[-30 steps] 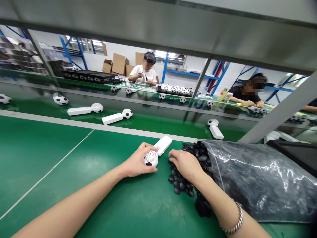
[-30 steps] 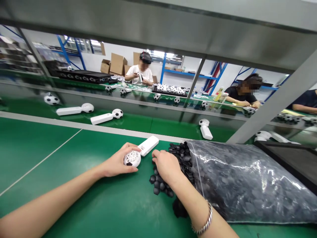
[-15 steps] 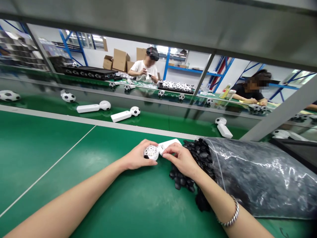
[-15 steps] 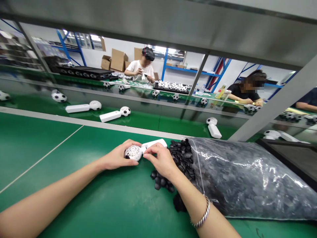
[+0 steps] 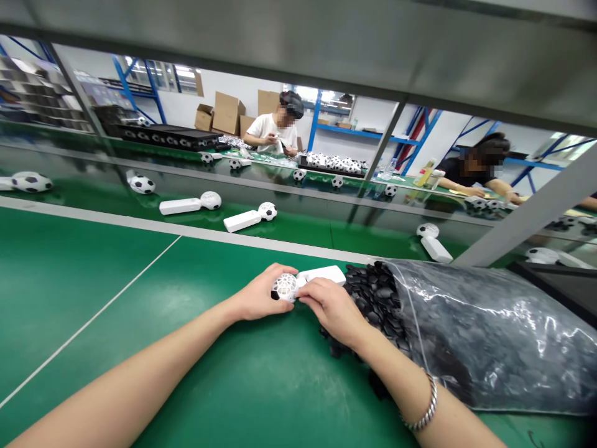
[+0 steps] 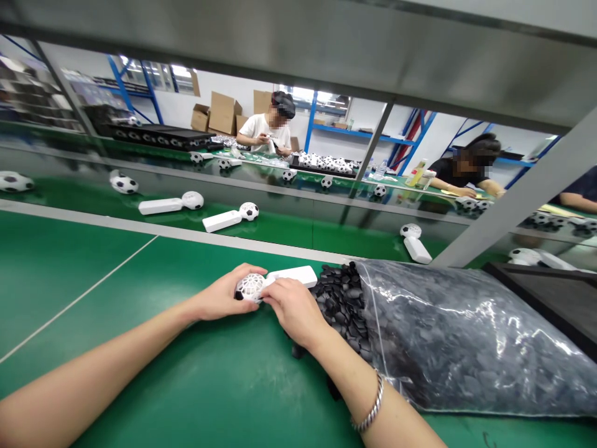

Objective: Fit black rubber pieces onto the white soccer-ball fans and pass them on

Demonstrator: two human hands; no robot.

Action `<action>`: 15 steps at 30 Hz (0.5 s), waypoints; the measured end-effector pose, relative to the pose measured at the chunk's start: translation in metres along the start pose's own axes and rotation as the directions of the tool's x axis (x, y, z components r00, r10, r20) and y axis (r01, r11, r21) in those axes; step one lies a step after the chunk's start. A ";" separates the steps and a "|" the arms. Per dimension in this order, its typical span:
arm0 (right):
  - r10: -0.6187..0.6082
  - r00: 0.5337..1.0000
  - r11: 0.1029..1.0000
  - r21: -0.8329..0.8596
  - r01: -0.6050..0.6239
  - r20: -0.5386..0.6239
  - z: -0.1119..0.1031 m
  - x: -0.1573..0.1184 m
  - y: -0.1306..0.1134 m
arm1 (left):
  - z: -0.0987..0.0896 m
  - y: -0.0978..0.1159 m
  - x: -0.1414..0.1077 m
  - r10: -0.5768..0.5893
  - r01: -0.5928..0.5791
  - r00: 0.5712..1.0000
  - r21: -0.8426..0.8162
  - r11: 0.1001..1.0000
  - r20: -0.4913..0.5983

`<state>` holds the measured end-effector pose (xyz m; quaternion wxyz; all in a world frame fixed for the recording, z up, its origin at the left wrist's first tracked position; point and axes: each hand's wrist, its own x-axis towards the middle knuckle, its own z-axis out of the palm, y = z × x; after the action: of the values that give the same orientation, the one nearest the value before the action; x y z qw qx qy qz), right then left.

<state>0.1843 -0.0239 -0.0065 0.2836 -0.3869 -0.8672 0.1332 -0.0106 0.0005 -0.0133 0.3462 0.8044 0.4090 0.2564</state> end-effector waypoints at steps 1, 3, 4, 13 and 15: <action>-0.016 1.000 1.000 -0.010 0.016 -0.002 0.002 0.000 0.000 | 0.000 0.000 0.000 0.000 0.000 1.000 -0.002 1.000 -0.002; -0.017 0.999 1.000 0.015 0.017 -0.029 0.005 0.001 0.000 | 0.001 0.001 0.000 -0.001 0.001 1.000 -0.004 1.000 -0.009; -0.008 0.999 0.999 0.044 0.010 -0.046 0.007 0.002 0.000 | 0.001 0.002 0.000 0.001 -0.001 1.000 -0.004 1.000 -0.014; 0.079 0.992 0.972 0.227 -0.054 -0.101 0.011 0.008 0.000 | 0.005 0.005 -0.001 0.001 -0.002 0.998 -0.008 1.000 -0.057; 0.116 0.990 0.969 0.229 -0.095 -0.081 0.010 0.009 0.001 | 0.006 0.006 -0.002 0.003 -0.004 0.998 -0.009 1.000 -0.067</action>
<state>0.1736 -0.0162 -0.0117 0.3586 -0.4037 -0.8105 0.2270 -0.0043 -0.0056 -0.0127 0.3354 0.7946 0.4178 0.2858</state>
